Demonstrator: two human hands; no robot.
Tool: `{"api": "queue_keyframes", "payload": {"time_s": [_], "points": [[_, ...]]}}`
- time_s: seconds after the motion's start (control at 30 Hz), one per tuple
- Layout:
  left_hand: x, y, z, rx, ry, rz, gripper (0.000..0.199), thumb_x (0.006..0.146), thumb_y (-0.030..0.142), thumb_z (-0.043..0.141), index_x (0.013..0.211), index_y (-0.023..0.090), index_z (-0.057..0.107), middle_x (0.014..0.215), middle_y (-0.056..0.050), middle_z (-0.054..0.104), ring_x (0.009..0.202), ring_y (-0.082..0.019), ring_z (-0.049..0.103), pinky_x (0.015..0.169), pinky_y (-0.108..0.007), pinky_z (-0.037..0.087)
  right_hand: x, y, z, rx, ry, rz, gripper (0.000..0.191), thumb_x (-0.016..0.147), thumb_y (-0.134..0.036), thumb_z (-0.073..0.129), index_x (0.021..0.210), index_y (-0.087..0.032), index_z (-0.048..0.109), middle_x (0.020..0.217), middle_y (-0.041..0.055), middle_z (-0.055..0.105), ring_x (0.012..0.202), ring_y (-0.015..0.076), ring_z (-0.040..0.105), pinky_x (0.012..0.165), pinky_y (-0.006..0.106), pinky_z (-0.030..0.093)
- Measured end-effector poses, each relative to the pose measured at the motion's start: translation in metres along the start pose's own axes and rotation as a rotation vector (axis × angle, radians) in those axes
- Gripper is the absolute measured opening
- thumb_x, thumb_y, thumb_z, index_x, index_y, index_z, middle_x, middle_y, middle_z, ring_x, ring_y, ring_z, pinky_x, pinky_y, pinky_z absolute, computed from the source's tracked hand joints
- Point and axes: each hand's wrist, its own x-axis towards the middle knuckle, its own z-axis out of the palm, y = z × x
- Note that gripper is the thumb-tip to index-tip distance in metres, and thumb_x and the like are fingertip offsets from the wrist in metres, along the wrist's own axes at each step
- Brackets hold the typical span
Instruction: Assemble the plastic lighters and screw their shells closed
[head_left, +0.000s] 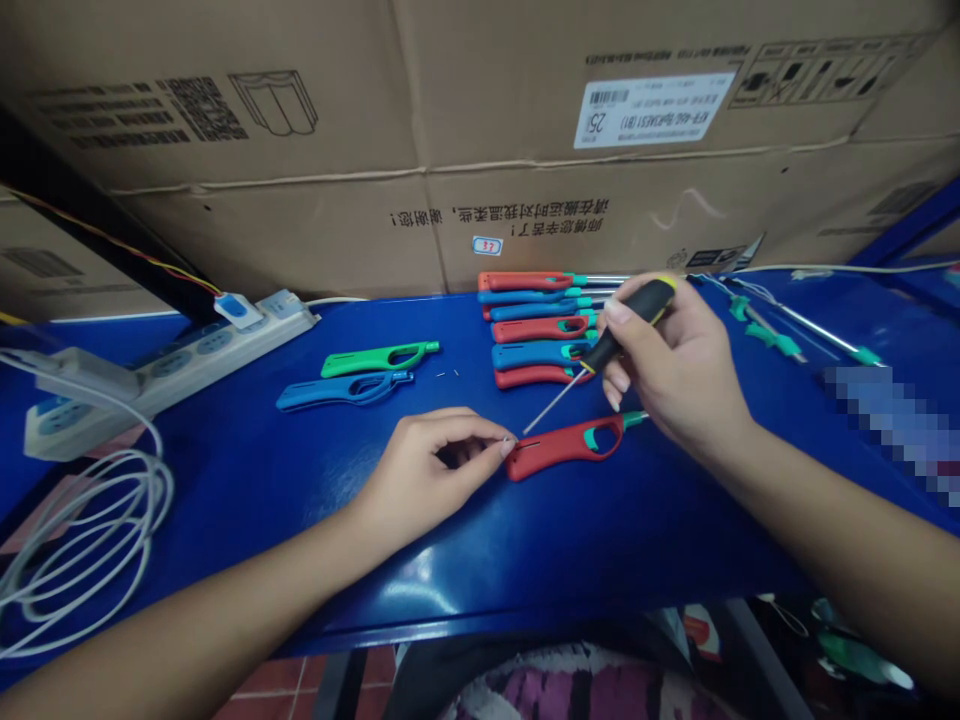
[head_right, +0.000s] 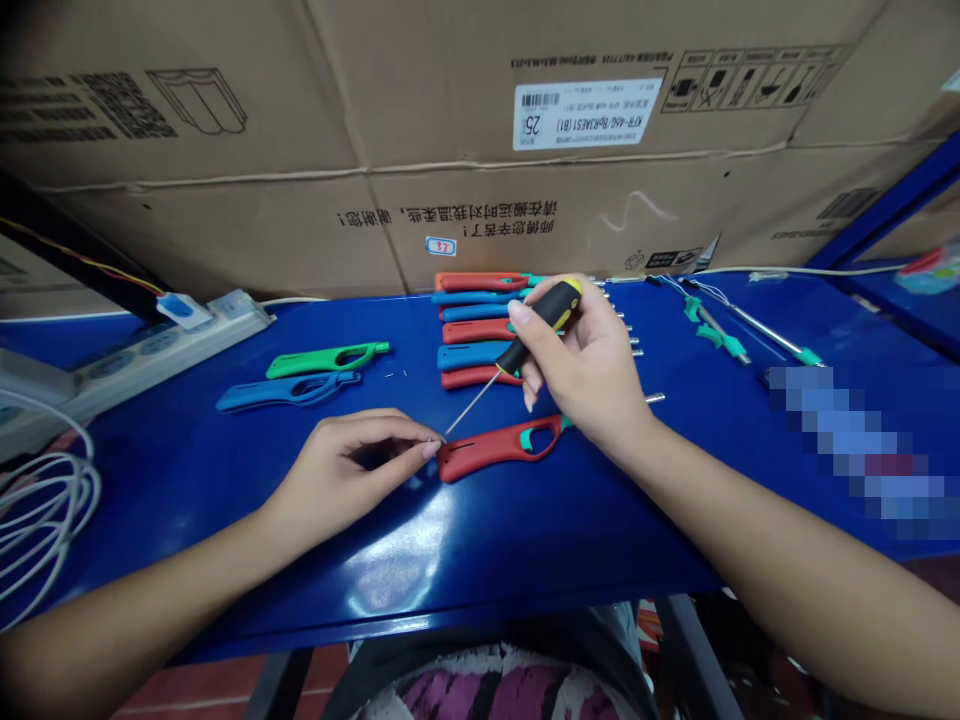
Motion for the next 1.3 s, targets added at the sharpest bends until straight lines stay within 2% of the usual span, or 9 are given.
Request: {"api": "queue_keyframes", "payload": {"time_s": [0.1,0.2,0.37,0.53,0.77,0.97,1.3], "points": [[-0.001,0.001,0.0,0.007,-0.021,0.034,0.015,0.092,0.027,0.067,0.089,0.019,0.08,0.087,-0.006,0.077,0.073,-0.016,0.069,0.064,-0.025,0.05,-0.007,-0.002,0.002,-0.05,-0.018,-0.059,0.032,0.079,-0.043,0.081,0.093,-0.029,0.056,0.074,-0.0051,0.059,0.043,0.0077,0.052,0.037,0.024,0.042],[-0.001,0.0,0.001,0.032,-0.04,0.066,0.015,0.093,0.026,0.066,0.088,0.019,0.079,0.085,-0.005,0.077,0.072,-0.016,0.069,0.064,-0.024,0.05,-0.013,-0.006,0.005,-0.065,-0.04,-0.065,0.03,0.08,-0.041,0.081,0.091,-0.028,0.056,0.08,-0.0033,0.062,0.042,0.0073,0.052,0.035,0.025,0.041],[-0.002,-0.001,0.001,0.07,-0.05,0.119,0.014,0.093,0.025,0.067,0.089,0.018,0.078,0.085,-0.004,0.076,0.073,-0.015,0.068,0.066,-0.024,0.051,-0.017,-0.009,0.007,-0.091,-0.046,-0.095,0.026,0.083,-0.039,0.077,0.091,-0.028,0.055,0.08,-0.0033,0.062,0.041,0.0075,0.052,0.034,0.026,0.04],[-0.003,-0.002,0.001,0.1,-0.056,0.175,0.014,0.094,0.025,0.065,0.092,0.018,0.078,0.087,-0.005,0.076,0.075,-0.014,0.068,0.068,-0.024,0.052,-0.017,-0.008,0.007,-0.096,-0.048,-0.084,0.03,0.079,-0.042,0.081,0.089,-0.027,0.056,0.077,-0.0038,0.062,0.041,0.0074,0.051,0.034,0.025,0.041],[-0.004,-0.005,0.001,0.118,-0.059,0.194,0.014,0.094,0.023,0.066,0.093,0.017,0.078,0.086,-0.004,0.075,0.074,-0.013,0.068,0.066,-0.023,0.051,-0.015,-0.006,0.006,-0.113,-0.083,-0.127,0.025,0.085,-0.037,0.077,0.091,-0.026,0.054,0.078,-0.004,0.062,0.039,0.0075,0.054,0.032,0.024,0.044],[-0.005,-0.007,0.002,0.083,-0.037,0.247,0.011,0.092,0.019,0.068,0.091,0.017,0.079,0.083,-0.003,0.075,0.07,-0.011,0.066,0.062,-0.022,0.05,-0.013,-0.001,0.005,-0.125,-0.128,-0.272,0.023,0.087,-0.031,0.075,0.089,-0.025,0.053,0.077,-0.0048,0.061,0.036,0.0063,0.052,0.027,0.022,0.043],[-0.003,-0.006,0.002,0.066,-0.025,0.233,0.011,0.091,0.02,0.069,0.088,0.016,0.079,0.082,-0.004,0.075,0.07,-0.012,0.067,0.063,-0.023,0.05,-0.015,-0.003,0.003,-0.154,-0.204,-0.283,0.017,0.09,-0.026,0.071,0.093,-0.026,0.054,0.081,-0.0041,0.062,0.038,0.0067,0.055,0.029,0.022,0.047]]}}
